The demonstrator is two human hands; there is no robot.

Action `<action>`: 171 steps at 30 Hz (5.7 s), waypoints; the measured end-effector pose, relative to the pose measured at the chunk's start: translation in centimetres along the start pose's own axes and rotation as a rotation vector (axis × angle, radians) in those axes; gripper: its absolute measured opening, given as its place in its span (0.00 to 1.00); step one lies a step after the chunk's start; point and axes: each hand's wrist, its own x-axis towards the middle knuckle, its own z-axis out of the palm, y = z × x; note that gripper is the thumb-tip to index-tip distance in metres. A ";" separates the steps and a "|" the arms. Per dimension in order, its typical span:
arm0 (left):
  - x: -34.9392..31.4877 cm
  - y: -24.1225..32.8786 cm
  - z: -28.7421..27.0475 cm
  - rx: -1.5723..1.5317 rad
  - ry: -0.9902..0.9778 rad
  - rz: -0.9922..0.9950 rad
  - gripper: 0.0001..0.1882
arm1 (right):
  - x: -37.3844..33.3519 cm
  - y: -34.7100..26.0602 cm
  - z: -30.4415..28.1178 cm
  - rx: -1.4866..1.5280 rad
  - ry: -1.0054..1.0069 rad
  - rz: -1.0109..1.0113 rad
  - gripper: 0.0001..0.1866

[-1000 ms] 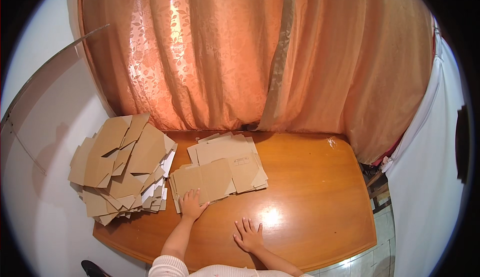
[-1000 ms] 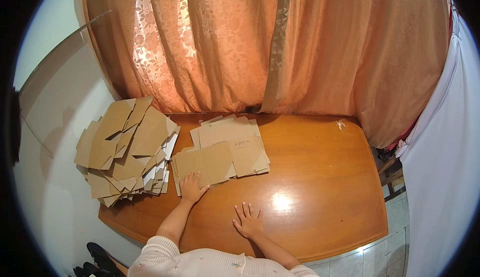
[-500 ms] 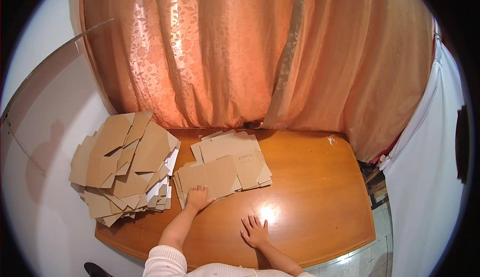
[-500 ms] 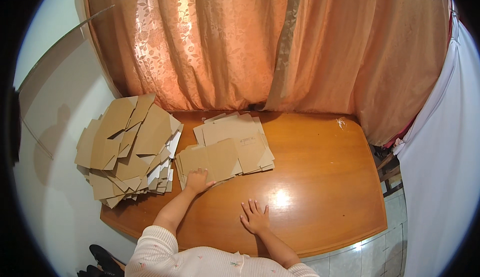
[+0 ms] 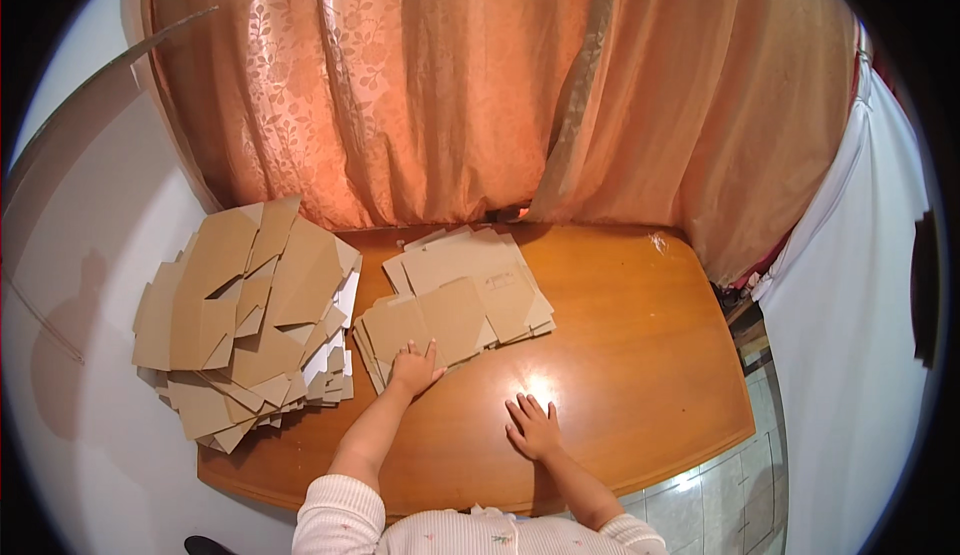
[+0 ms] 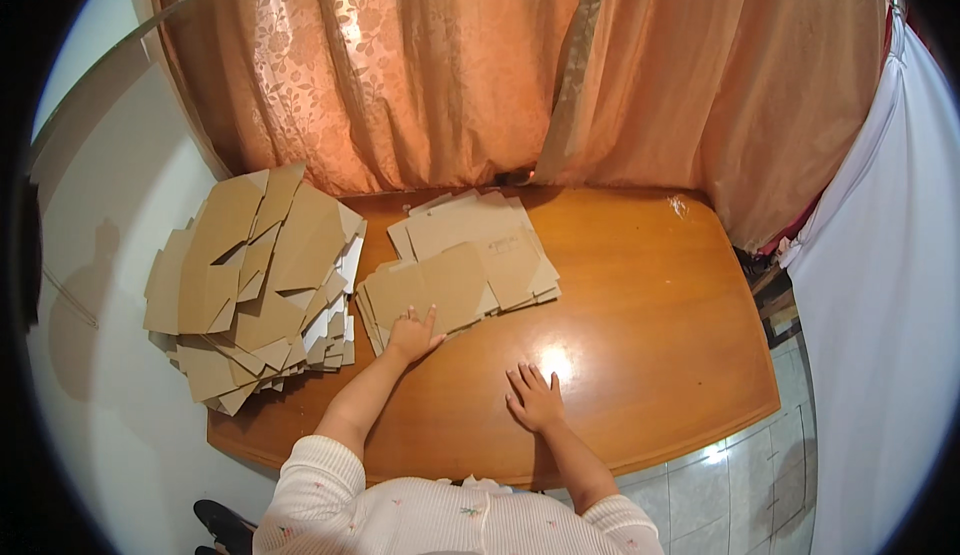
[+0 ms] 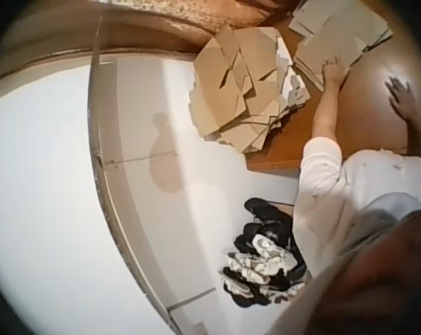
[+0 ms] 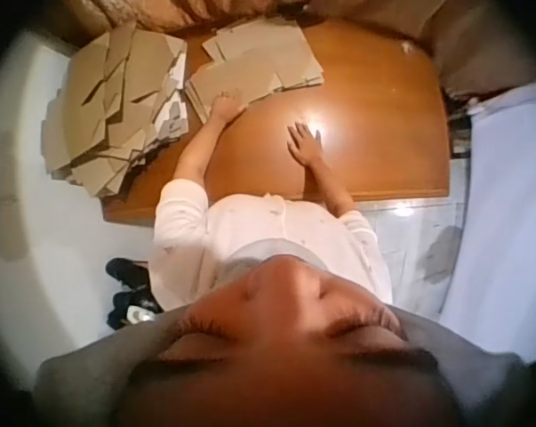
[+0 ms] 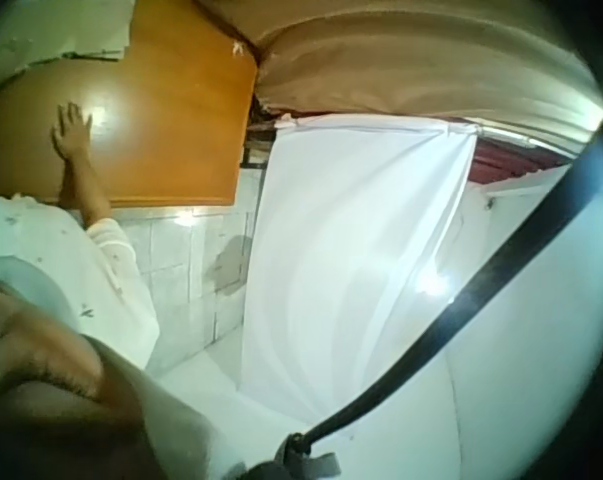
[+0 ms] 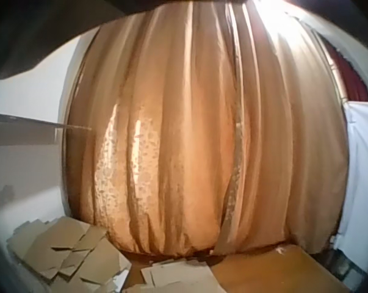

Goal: The person assembles flat cardboard pieces into small rectangular boxes by folding and tucking the flaps. They repeatedly pick up a flat piece from a stack on a wooden table, fold it into a box shape, and then place the finished box onto a wall-mounted shelf.

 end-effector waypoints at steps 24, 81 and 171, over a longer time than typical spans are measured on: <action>-1.1 -3.6 -7.4 -0.385 0.658 0.136 0.09 | -4.7 -1.7 1.8 0.148 0.325 0.154 0.29; -8.8 8.9 -17.3 -0.974 0.418 0.028 0.31 | -14.8 2.0 -15.1 0.534 0.212 0.575 0.15; -6.9 14.1 -18.7 -0.488 0.215 0.261 0.15 | -17.1 3.2 -11.2 0.728 0.523 0.582 0.20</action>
